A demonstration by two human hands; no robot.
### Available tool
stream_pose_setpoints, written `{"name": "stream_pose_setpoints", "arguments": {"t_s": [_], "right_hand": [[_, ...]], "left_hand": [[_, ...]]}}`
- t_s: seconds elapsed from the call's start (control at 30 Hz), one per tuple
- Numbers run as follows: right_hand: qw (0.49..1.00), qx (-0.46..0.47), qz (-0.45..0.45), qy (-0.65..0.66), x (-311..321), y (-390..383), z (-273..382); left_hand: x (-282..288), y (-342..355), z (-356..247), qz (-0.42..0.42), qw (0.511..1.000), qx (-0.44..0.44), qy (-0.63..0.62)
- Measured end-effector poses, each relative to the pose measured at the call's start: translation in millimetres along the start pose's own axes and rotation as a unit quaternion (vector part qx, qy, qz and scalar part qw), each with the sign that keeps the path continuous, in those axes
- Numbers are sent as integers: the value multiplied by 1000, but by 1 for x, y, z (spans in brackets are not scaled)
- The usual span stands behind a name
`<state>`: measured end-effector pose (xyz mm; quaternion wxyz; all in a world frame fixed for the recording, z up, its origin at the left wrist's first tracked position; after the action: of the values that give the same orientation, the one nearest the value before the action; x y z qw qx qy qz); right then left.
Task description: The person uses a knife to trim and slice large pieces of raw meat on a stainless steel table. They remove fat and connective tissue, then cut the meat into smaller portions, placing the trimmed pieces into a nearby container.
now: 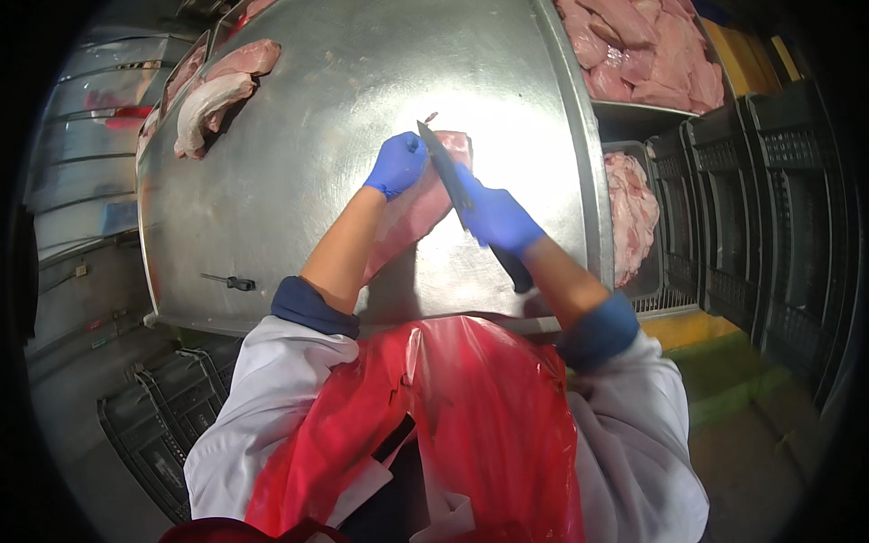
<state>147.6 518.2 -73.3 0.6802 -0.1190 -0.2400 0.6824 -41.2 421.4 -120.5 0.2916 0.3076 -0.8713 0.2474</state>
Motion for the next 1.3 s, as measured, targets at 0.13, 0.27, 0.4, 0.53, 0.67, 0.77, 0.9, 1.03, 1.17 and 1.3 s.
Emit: {"name": "stream_pose_setpoints", "arguments": {"t_s": [0.13, 0.27, 0.4, 0.53, 0.67, 0.77, 0.9, 1.03, 1.17, 1.3], "right_hand": [[1000, 0, 6, -26, 9, 36, -11], [994, -5, 73, 79, 8, -22, -14], [995, -41, 47, 83, 9, 33, -19], [996, 48, 70, 37, 1, -29, -32], [985, -122, 123, 25, 29, -140, -25], [992, -63, -21, 105, 57, -128, -40], [975, 28, -135, 173, 65, -66, -54], [955, 41, -200, 217, 29, 3, -51], [980, 72, -137, 122, 5, 71, -39], [999, -5, 35, 42, 1, 27, -22]], "left_hand": [[4, -3, -6, 11, 1000, 8, 4], [4, -1, 6, -5, 998, 6, -65], [13, 3, -18, 37, 998, 4, -45], [29, 5, -3, -32, 998, -1, -51], [58, -13, 19, -114, 987, 104, -50], [15, -35, -30, -109, 993, 15, 46], [-26, 4, -13, 85, 978, 82, 174], [-9, 1, 1, 45, 996, 77, 31], [-6, -11, -2, -15, 999, 31, -18], [-2, -14, -19, -16, 997, -3, 81]]}}
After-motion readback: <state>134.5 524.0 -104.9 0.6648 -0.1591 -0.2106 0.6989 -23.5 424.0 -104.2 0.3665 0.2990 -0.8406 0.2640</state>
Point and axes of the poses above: each hand's wrist, its own y-axis towards the middle knuckle, its own x-axis out of the back of the hand, z = x × y, the point moved 5 cm from there along y, towards the middle knuckle, and after that the axes turned 4 degrees about z, right-handed, at the moved point
